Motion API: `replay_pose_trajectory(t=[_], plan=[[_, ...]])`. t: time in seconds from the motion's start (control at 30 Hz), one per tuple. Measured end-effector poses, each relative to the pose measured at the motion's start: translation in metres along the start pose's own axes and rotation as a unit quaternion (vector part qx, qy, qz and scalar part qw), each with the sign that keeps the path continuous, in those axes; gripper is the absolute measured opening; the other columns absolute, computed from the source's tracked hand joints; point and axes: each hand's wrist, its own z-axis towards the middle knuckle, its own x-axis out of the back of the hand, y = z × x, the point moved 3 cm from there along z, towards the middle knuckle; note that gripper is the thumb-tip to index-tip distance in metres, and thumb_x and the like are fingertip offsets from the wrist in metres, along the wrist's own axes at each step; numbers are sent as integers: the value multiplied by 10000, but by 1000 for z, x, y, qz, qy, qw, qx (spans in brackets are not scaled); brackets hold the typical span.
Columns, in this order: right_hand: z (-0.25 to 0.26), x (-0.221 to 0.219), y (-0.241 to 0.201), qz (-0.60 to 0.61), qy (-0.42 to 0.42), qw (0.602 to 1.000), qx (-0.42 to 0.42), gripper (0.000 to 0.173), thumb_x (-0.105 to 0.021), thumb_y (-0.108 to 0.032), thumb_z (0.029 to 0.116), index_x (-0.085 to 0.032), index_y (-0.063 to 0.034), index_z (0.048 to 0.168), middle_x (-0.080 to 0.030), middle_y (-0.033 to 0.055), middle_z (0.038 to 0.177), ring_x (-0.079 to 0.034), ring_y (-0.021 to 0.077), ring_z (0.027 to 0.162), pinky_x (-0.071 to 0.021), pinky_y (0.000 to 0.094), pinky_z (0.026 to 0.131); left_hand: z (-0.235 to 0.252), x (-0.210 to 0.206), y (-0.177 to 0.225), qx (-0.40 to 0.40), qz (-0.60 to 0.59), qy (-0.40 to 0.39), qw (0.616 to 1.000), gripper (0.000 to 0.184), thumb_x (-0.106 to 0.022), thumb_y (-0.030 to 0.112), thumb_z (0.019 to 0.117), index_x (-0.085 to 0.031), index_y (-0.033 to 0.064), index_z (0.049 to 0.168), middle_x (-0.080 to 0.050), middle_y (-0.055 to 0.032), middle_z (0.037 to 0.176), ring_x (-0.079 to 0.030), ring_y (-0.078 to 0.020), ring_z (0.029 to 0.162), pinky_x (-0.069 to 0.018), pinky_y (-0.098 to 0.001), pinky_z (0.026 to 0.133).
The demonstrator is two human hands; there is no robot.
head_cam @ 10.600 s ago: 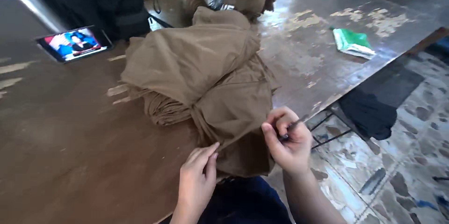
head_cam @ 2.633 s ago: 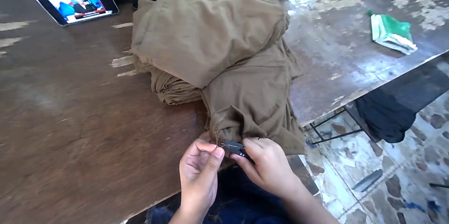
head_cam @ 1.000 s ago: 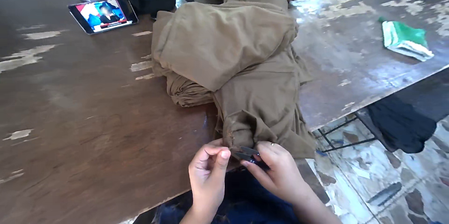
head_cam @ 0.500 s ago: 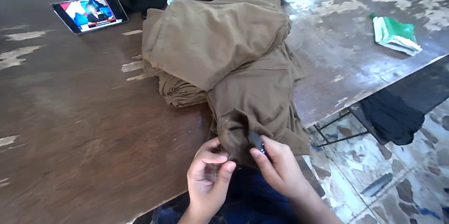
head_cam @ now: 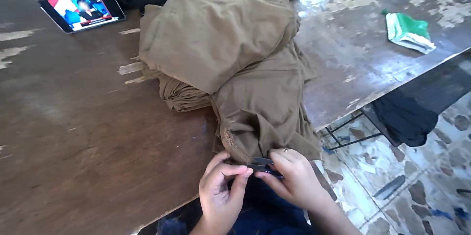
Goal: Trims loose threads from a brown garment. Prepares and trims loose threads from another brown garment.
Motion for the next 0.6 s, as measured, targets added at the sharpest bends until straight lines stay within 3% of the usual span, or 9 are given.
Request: replay_pose_trajectory(t=[0.17, 0.3, 0.4, 0.47, 0.53, 0.6], plan=[[5, -6, -11, -16, 7, 1000, 12, 520, -375, -487, 1091, -555, -105, 787, -518, 30, 621, -547, 169, 570, -443, 314, 542, -1, 0, 2, -5, 10, -7, 1000, 86, -752, 119, 928, -744, 125, 1013, -686, 25, 1197, -677, -33, 1053, -589, -171, 858], [11, -1, -11, 18, 19, 999, -19, 541, -335, -466, 1104, -559, -94, 781, -491, 21, 583, -517, 140, 531, -419, 297, 502, 2, 2, 4, 9, 8, 27, 1000, 52, -621, 155, 1022, -636, 170, 1069, -709, 88, 1098, -695, 7, 919, -594, -163, 786], [23, 10, -7, 52, 87, 994, -50, 516, -424, -495, 1078, -569, -54, 853, -515, 35, 677, -508, 93, 608, -435, 246, 571, 13, 7, 1, 77, -59, 77, 992, 77, -555, 80, 1044, -567, 156, 1047, -734, 68, 924, -726, -53, 783, -630, -236, 723], [38, 10, -2, 49, 122, 990, -57, 500, -502, -495, 1049, -595, -28, 899, -580, 89, 858, -537, 105, 734, -460, 243, 658, 18, 8, -1, 127, -94, 101, 982, 80, -511, 32, 1049, -546, 104, 1053, -715, 32, 858, -721, -80, 726, -630, -248, 667], [52, 3, 8, 42, 103, 991, -72, 495, -592, -504, 1003, -609, -17, 918, -610, 146, 1036, -579, 155, 846, -501, 292, 724, 20, 9, -3, 160, -106, 112, 975, 87, -506, 25, 1045, -536, 61, 1119, -711, 14, 868, -707, -71, 722, -612, -225, 638], [61, -7, 18, 71, 63, 993, -70, 395, -686, -392, 954, -607, -4, 955, -627, 143, 1010, -597, 159, 835, -519, 289, 720, 21, 10, -4, 178, -116, 113, 971, 178, -567, 7, 1004, -536, 45, 1175, -743, 2, 910, -709, -59, 758, -589, -202, 649]])
